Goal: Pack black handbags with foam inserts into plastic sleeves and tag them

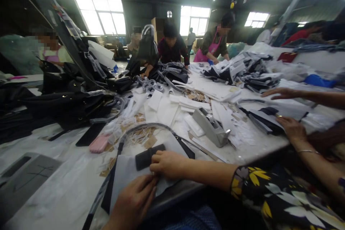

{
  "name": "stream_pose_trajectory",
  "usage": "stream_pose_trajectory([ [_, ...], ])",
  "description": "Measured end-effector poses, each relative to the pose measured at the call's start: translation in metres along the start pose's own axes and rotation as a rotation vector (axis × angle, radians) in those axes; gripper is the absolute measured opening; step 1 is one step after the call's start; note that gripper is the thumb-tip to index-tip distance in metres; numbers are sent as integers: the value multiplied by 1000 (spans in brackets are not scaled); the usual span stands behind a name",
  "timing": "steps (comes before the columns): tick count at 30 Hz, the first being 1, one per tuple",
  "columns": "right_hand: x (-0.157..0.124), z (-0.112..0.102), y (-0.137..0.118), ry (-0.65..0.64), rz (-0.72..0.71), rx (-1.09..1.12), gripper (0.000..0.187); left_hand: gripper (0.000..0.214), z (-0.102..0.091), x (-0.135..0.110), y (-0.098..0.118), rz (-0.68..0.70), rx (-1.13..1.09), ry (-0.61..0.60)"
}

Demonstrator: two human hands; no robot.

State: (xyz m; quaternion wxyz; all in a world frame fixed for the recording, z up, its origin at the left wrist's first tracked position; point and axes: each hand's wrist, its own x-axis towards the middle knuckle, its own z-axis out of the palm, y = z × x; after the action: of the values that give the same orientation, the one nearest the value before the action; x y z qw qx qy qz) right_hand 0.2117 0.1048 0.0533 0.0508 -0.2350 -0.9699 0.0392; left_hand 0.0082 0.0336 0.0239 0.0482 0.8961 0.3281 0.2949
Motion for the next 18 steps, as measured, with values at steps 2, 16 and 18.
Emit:
stream_pose_trajectory([
  [2, -1, -5, 0, 1, 42, 43, 9, 33, 3, -1, -3, 29, 17, 8],
  [16, -21, -62, 89, 254, 478, 366, 15, 33, 3, -6, -5, 52, 76, 55],
  [18, -12, -62, 118, 219, 616, 322, 15, 33, 1, -4, -4, 66, 86, 92],
])
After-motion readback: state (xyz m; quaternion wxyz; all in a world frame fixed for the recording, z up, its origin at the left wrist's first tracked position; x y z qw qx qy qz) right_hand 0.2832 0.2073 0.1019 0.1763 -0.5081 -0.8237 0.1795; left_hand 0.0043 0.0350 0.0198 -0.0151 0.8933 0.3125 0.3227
